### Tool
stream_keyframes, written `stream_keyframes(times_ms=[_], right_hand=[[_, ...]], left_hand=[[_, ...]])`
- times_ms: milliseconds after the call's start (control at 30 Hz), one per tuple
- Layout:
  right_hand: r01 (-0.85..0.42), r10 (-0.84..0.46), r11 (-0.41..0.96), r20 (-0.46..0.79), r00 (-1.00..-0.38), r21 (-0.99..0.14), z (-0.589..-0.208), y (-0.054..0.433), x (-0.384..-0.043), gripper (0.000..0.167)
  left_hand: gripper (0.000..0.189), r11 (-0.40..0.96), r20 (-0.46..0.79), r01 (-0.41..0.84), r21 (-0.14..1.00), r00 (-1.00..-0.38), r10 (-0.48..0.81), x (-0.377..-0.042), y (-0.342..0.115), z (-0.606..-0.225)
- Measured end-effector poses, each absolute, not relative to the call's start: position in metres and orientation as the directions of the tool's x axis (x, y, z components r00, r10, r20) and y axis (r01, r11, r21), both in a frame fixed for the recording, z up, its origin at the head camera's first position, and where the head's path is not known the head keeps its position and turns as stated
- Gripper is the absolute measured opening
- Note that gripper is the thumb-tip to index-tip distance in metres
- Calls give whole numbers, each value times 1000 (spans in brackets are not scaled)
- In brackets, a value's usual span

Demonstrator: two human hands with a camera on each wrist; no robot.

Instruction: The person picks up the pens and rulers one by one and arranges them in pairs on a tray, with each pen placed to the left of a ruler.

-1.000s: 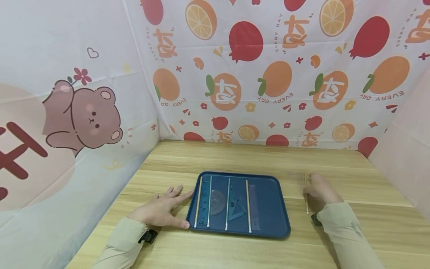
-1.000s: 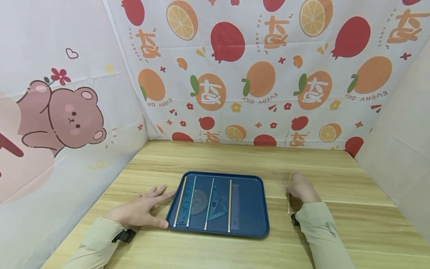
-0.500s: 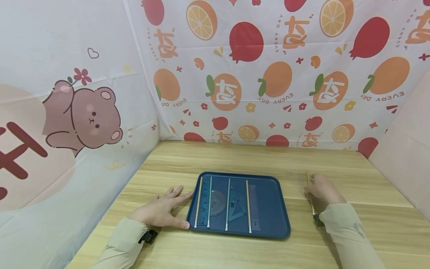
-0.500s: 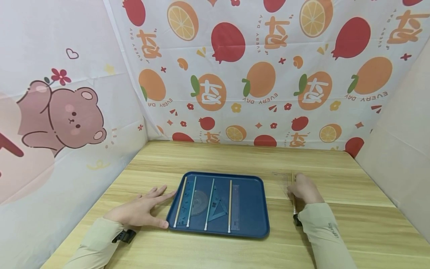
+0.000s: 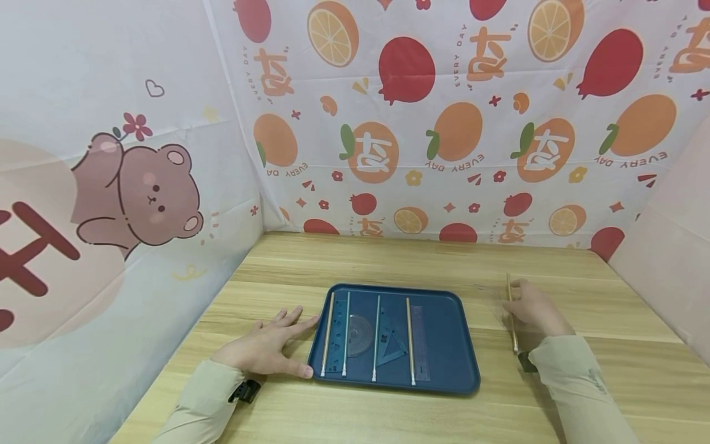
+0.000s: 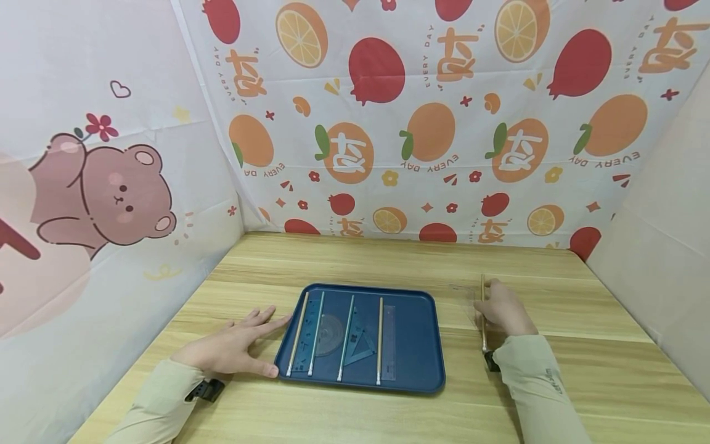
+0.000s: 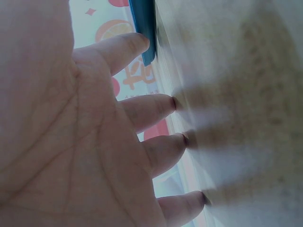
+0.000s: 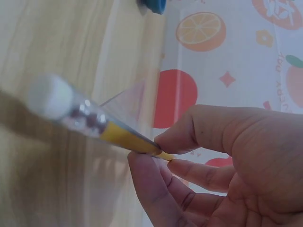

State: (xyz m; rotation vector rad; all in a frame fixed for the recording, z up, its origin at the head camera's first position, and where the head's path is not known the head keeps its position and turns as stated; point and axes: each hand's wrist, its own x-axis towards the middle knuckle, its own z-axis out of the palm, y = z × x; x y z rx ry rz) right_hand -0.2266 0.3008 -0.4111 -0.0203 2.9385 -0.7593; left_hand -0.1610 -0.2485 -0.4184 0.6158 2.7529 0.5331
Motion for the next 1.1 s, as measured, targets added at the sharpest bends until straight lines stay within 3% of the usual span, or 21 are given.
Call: stream_keyframes(times_ms=[1100], right_hand=[[-83,-152,783,-60,-987,-616,-377,258,-214,75]], left_hand=[[109,836,-167,366,409,-871,462,-163,-250,-422]])
